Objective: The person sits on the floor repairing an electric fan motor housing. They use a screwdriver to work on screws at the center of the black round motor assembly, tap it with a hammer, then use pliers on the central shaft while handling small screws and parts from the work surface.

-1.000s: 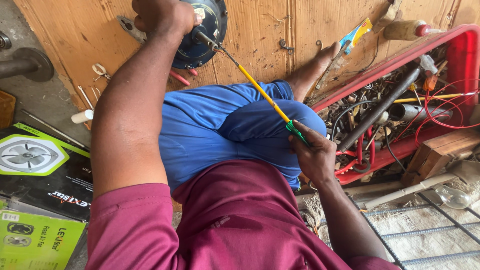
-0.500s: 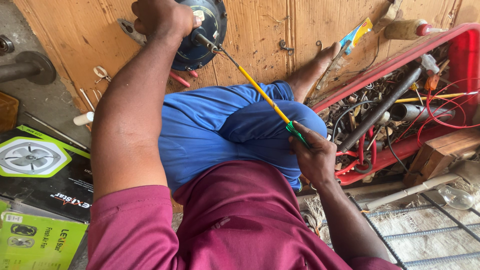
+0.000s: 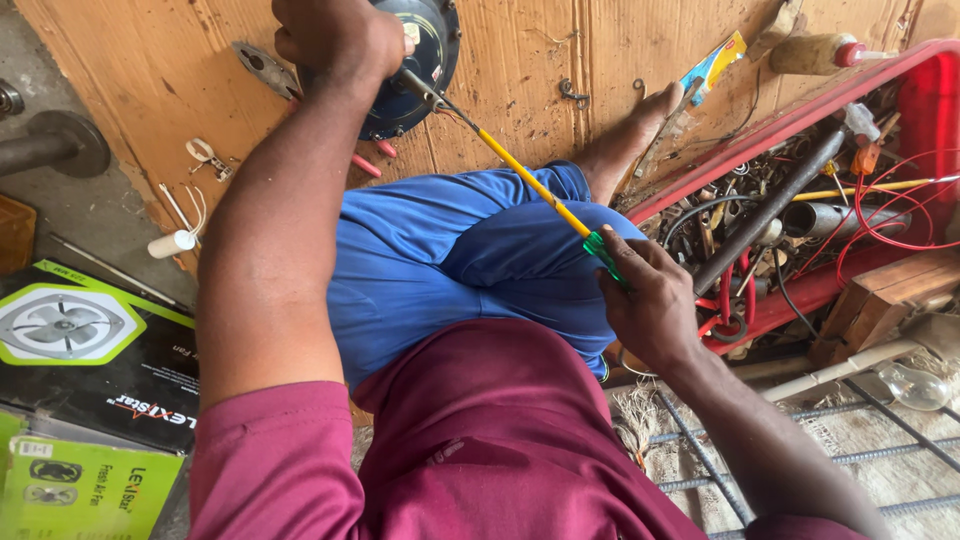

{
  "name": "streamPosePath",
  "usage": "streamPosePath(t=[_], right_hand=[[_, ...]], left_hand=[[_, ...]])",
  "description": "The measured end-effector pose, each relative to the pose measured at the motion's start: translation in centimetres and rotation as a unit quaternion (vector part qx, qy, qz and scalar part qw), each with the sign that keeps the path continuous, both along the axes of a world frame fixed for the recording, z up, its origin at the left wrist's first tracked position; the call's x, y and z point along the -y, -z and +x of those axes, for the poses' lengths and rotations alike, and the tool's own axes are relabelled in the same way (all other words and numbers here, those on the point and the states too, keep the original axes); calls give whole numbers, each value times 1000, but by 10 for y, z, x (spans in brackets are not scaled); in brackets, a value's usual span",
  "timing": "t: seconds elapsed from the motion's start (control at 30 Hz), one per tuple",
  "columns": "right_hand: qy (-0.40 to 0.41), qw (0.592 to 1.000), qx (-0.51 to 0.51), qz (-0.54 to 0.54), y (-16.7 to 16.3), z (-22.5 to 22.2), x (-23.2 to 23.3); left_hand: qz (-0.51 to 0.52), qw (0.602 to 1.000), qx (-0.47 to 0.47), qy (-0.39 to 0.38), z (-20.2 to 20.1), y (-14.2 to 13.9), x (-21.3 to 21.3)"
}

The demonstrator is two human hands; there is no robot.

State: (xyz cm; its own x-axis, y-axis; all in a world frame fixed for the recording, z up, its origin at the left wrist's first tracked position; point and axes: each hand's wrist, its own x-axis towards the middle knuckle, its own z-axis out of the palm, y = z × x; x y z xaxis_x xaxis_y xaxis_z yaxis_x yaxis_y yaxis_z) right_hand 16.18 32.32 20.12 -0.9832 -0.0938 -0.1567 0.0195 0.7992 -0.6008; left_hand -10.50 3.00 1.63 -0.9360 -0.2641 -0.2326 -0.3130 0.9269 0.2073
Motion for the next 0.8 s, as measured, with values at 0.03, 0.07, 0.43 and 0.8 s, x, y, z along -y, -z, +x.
streamPosePath(t=[0.03, 0.07, 0.43, 0.8], right_hand=[[20, 998, 61, -4, -1, 0, 0], [41, 992, 122, -9, -1, 0, 0], [4, 858, 502, 109, 9, -16, 15], [65, 731, 679, 6, -22, -61, 41]], left_hand=[[-1, 1000, -9, 0, 1, 0, -2], [-1, 1000, -20, 1, 1, 1, -6], [5, 997, -71, 22, 12, 7, -13], [62, 998, -25, 9, 37, 98, 11]])
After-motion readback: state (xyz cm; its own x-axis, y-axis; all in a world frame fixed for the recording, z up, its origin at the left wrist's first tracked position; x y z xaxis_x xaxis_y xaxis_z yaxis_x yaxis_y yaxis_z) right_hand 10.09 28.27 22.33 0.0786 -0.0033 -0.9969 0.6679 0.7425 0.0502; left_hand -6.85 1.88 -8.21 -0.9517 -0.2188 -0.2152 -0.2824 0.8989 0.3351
